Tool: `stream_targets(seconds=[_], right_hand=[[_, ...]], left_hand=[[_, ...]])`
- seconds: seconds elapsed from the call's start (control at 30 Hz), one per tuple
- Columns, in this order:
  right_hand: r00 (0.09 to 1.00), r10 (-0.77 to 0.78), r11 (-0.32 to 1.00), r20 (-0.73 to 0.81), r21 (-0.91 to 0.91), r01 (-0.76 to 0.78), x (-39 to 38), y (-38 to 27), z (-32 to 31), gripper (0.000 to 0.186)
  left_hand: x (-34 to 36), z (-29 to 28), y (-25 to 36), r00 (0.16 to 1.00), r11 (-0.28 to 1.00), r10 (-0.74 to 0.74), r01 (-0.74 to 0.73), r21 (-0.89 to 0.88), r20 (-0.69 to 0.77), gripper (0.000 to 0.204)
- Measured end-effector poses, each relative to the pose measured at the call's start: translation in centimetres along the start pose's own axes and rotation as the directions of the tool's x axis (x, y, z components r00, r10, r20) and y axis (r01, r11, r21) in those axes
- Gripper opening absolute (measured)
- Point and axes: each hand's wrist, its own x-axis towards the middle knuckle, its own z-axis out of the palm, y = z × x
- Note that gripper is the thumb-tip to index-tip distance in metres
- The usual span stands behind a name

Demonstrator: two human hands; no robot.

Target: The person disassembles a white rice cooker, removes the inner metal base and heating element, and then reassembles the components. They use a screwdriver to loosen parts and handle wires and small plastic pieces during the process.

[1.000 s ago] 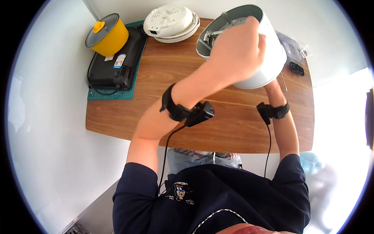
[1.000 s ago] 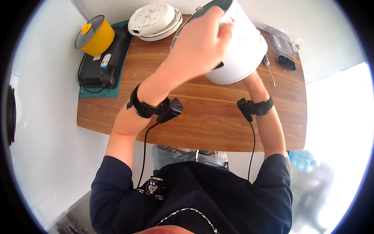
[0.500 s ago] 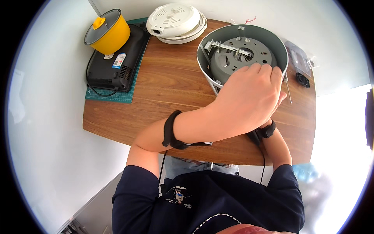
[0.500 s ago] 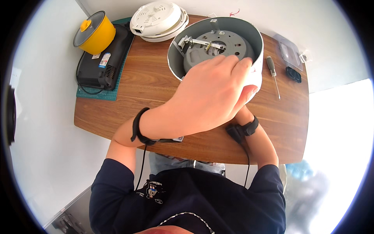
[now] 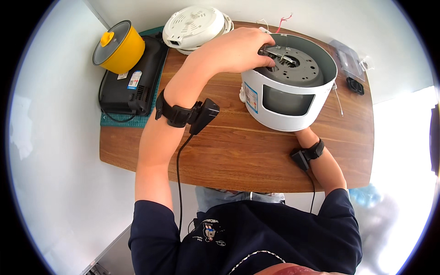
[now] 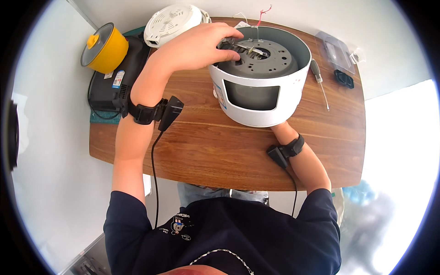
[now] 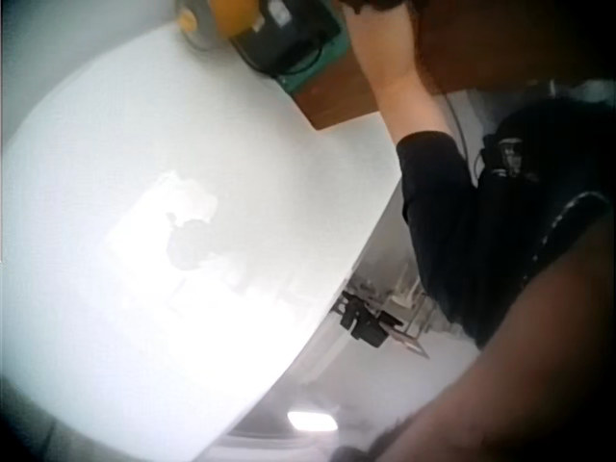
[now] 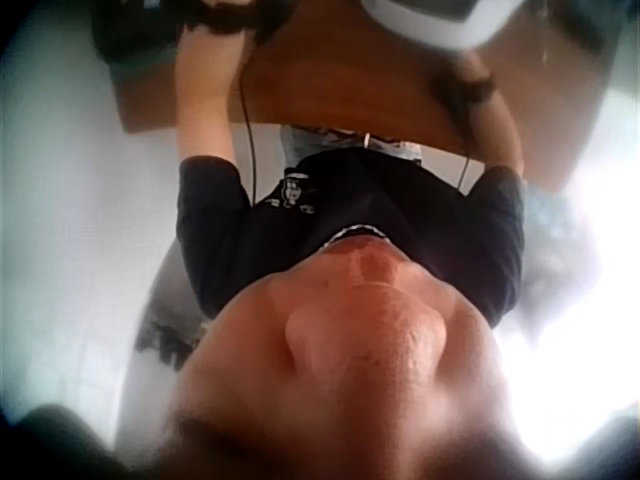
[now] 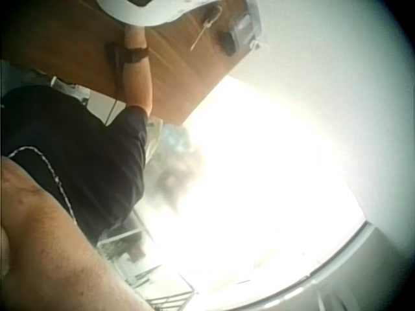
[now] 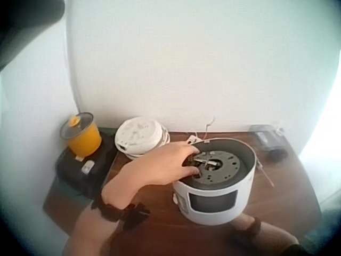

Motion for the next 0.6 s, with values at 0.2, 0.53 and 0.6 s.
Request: stream_targets(seconds=[0.2,0.53,0.6], right_hand=[[1.0,0.011,1.0,-0.015,0.01,-0.011,-0.1,0.5,0.5,0.032],[0.997,0.039,0.999,-0.061,0.023,-0.038,-2.1,0.2,0.6,0.033],[0.997,0.036,0.999,-0.071,0.038,-0.033,-2.3,0.1,1.1,0.034]], left_hand=[[2.4,-1.0,0.2,0.976,0.998,0.018,-0.029,0.05,0.217,0.046],[2.5,-0.2,2.0,0.987,0.997,0.043,-0.052,0.06,0.154,0.023],[1.5,0.3,2.7,0.997,0.995,0.011,-0.018,0.094,0.08,0.024]])
